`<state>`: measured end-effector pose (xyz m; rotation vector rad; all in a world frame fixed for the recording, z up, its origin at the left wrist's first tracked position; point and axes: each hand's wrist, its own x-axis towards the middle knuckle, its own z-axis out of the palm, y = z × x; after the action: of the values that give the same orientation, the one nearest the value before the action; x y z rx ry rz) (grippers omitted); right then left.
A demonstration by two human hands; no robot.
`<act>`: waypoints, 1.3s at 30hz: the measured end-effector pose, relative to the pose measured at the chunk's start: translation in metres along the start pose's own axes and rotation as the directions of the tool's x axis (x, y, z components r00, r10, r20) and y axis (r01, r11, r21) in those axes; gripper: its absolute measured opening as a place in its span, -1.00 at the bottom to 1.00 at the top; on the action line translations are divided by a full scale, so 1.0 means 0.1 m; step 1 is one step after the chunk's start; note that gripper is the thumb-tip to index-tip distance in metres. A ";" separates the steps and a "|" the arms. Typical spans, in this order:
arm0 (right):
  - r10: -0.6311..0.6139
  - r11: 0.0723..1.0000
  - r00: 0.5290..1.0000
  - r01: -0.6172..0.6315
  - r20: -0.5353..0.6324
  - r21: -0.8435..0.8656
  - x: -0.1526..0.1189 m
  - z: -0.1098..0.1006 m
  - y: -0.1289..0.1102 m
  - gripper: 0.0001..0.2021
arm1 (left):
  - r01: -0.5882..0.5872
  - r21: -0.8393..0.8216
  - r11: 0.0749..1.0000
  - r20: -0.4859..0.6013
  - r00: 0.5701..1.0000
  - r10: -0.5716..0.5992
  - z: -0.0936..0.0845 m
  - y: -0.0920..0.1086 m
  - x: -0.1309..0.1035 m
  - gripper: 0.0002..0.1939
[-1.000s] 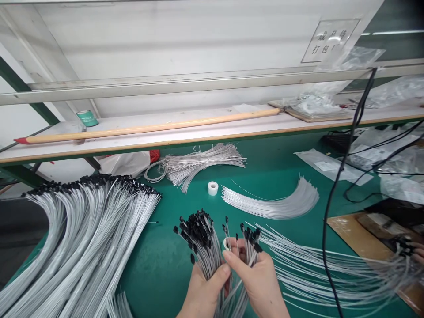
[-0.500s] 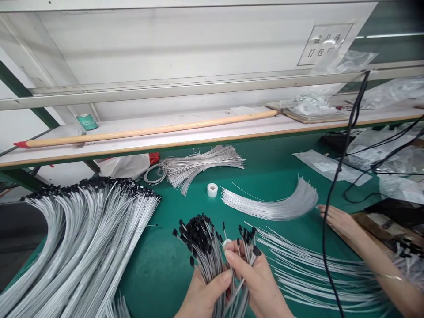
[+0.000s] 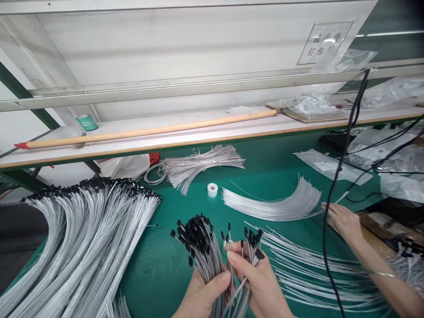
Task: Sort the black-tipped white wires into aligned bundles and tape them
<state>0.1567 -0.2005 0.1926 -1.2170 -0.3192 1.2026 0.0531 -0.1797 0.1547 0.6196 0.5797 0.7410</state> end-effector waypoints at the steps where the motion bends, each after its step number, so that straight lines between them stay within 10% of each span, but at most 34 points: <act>1: -0.003 1.000 1.000 0.003 -0.006 0.024 -0.01 0.01 -0.01 -0.74 | 0.023 0.024 0.999 -0.025 0.999 -0.022 -0.01 0.00 0.00 -0.60; 23: -0.056 0.994 0.990 0.068 0.129 -0.091 0.00 0.03 0.00 -0.71 | 0.075 0.189 0.979 -0.186 0.982 -0.040 -0.02 0.01 0.00 -0.65; 39: 0.051 0.998 0.995 -0.048 0.085 -0.047 0.01 0.04 -0.01 -0.71 | -0.012 0.164 0.986 -0.001 1.000 0.012 -0.02 0.01 0.01 -0.75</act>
<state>0.1549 -0.1973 0.1947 -1.2197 -0.3840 1.2995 0.0514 -0.1779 0.1541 0.7754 0.6439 0.7097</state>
